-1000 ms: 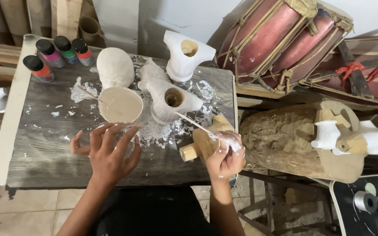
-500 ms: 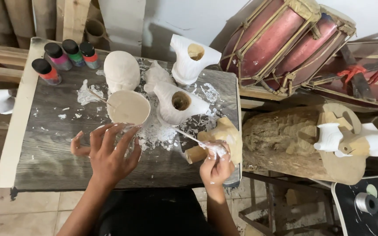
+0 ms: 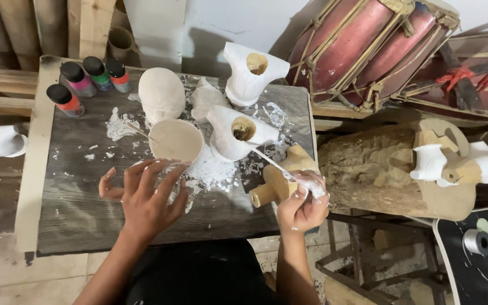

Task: Cleaning and refining white plaster molds using a small wooden stick and hands.

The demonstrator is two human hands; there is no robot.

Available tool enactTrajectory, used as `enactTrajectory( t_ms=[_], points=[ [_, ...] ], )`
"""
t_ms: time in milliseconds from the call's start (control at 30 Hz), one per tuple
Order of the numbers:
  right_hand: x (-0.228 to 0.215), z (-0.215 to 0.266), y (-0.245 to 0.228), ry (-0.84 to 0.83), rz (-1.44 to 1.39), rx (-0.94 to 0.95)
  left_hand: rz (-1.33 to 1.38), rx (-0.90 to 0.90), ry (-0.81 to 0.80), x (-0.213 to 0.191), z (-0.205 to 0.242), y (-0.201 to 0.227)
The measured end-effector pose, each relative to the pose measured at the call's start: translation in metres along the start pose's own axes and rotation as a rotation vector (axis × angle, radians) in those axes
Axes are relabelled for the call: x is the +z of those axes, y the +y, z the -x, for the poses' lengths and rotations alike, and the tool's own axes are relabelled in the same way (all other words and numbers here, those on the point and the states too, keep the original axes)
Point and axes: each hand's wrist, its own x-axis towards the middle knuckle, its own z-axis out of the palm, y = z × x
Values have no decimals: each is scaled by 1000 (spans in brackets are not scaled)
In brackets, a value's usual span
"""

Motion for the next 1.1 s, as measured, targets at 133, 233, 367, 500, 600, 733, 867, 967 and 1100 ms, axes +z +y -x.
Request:
enactTrajectory(
  t_ms=[133,233,367,500,600,733,867,967,1100],
  points=[
    [-9,24,-3,-1,33,13,16,9,-13,1,7,-11],
    [0,23,-20,10,70,34,39,20,-23,1,9,-18],
    [3,39,-30,-17,57,89,75,44,-43,-2,4,-24],
    [21,40,-43,-55,63,102,90,54,-41,-2,7,-33],
    [26,42,-47,-53,79,114,111,68,-37,-2,13,-43],
    [24,49,-39,-16,89,62,115,80,-53,-6,16,-51],
    [20,39,-37,43,133,9,131,107,-57,-19,-1,-48],
    [25,20,-47,59,153,-11,140,108,-54,-23,-5,-46],
    [24,40,-39,109,170,-32,139,144,-54,-22,-12,-48]
  ],
)
